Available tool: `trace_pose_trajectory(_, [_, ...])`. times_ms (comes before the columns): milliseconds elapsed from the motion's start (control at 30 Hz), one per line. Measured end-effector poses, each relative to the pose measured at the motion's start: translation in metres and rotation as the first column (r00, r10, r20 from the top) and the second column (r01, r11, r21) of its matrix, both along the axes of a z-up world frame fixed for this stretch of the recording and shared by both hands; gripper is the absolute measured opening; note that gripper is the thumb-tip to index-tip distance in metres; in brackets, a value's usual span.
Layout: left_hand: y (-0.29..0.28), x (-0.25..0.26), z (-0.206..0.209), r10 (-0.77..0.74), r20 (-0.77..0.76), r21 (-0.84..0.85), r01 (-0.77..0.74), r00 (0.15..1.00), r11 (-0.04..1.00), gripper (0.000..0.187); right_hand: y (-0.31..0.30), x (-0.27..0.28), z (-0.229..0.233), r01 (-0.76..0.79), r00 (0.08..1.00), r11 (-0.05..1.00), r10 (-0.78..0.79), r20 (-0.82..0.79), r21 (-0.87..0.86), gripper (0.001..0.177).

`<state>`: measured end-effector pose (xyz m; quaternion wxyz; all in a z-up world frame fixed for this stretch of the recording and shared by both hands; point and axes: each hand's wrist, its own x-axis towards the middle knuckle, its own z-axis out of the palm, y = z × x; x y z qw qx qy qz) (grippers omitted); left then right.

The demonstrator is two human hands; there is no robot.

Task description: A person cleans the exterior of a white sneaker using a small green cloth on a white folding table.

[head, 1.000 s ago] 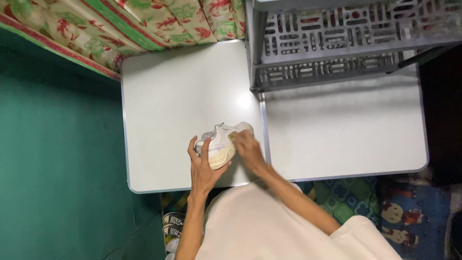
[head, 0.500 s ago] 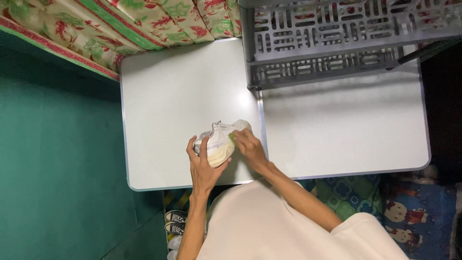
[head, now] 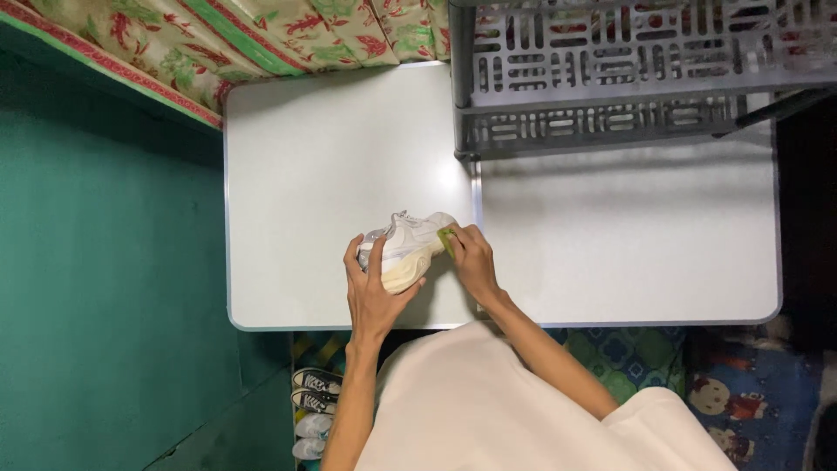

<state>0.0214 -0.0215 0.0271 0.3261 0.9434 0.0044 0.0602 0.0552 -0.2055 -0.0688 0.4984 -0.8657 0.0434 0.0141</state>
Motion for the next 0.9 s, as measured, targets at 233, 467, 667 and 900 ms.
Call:
trace_pose_trajectory(233, [-0.007, 0.007, 0.005, -0.021, 0.037, -0.005, 0.021, 0.999, 1.0, 0.095, 0.013, -0.01, 0.02, -0.14, 0.974, 0.966, 0.095, 0.206, 0.216, 0.025])
trace_pose_trajectory(467, [-0.01, 0.01, 0.004, -0.059, 0.013, -0.04, 0.059, 0.998, 0.997, 0.098, 0.008, -0.007, 0.034, -0.142, 0.987, 0.955, 0.116, 0.114, 0.261, 0.025])
trace_pose_trajectory(667, [-0.002, 0.003, -0.002, -0.072, -0.027, -0.049, 0.07, 0.997, 0.996, 0.103, 0.005, -0.004, 0.013, -0.198, 0.96, 0.965, 0.156, 0.231, 0.17, 0.026])
trace_pose_trajectory(900, [-0.003, -0.001, -0.013, -0.113, 0.004, -0.047, 0.113, 0.994, 0.992, 0.11, 0.011, -0.009, 0.037, -0.371, 0.919, 0.912, 0.334, 0.209, 0.174, 0.027])
